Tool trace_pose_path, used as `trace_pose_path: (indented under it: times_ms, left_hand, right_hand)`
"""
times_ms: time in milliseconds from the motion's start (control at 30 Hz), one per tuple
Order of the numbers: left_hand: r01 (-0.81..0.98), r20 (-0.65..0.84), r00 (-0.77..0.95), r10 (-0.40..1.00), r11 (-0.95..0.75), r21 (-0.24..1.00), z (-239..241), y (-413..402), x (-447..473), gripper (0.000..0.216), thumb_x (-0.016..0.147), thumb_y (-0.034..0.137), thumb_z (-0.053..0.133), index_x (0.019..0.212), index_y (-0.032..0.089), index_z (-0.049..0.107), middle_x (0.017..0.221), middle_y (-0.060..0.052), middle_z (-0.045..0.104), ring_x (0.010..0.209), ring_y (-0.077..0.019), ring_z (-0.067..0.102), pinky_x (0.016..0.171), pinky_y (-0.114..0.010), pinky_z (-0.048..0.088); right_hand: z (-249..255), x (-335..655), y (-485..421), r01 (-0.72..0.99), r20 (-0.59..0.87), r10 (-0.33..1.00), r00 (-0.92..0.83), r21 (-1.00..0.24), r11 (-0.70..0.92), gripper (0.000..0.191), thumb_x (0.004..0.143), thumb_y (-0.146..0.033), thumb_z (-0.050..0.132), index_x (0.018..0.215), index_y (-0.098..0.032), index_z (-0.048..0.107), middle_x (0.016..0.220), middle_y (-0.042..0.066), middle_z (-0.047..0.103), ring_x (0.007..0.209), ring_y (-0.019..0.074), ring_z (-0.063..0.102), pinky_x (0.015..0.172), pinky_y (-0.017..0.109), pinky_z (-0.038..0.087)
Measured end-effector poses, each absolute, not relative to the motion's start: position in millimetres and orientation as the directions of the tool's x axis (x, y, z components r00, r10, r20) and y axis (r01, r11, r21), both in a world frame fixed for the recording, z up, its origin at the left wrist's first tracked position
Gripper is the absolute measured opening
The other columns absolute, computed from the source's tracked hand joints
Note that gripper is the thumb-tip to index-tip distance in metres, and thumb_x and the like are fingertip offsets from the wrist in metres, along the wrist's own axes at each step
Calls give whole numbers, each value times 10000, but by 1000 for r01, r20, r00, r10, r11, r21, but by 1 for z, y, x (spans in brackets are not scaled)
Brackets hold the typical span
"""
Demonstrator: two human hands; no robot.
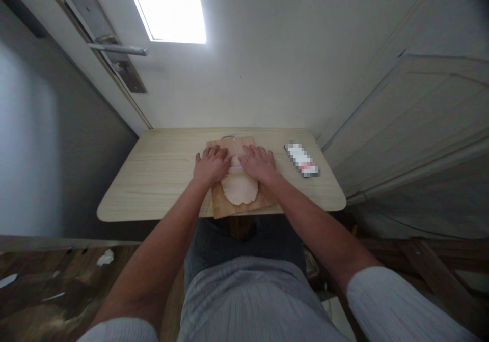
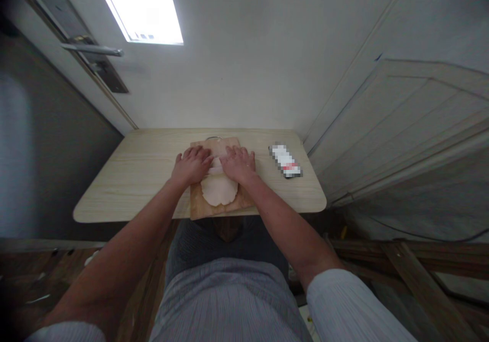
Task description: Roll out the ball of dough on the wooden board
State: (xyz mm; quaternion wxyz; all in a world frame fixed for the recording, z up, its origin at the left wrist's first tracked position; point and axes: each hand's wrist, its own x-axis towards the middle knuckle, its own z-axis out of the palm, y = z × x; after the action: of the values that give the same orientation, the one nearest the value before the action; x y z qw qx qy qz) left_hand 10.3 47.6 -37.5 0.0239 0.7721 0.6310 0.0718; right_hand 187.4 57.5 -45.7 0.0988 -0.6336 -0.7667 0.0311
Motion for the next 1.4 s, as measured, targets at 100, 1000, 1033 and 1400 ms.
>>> trace_pose_path:
  times_ms: [100,1000,1033,1400]
  left_hand:
    - [970,100,204,974,-215,115,-38,41,11,538,1034,479,241,1445,256,507,1585,-143,437,1458,-341,358,1134,-649,305]
    - [971,271,159,949,-200,130,-44,-56,25,565,1047,484,232,1497,242,474,1595,-110,457,1475,-275,399,1183,-561,291]
    - [970,281,158,947,-201,133,-46,-58,25,571,1048,484,233,1504,233,468,1587,-115,467,1474,-273,403,1187,-554,286]
    - [963,333,165,928,-225,150,-52,-51,23,572,1043,503,272,1496,231,490,1560,-109,501,1465,-267,424,1188,-529,290]
  right_hand:
    - [-48,188,51,968,143,976,-165,-164,188,540,1048,-497,336,1483,-211,481,1528,127,516,1350,337,467,1117,574,328]
    - [-63,199,-43,951,305,941,-147,-218,219,575,1049,-477,369,1516,-145,425,1571,176,455,1434,325,396,1168,579,274]
    - [-64,199,-45,951,311,939,-145,-219,219,579,1049,-476,373,1519,-141,421,1572,178,453,1434,328,396,1167,578,275]
    - [-62,199,-38,948,298,946,-126,-245,204,576,1042,-501,398,1498,-153,454,1571,160,460,1444,322,382,1184,593,242]
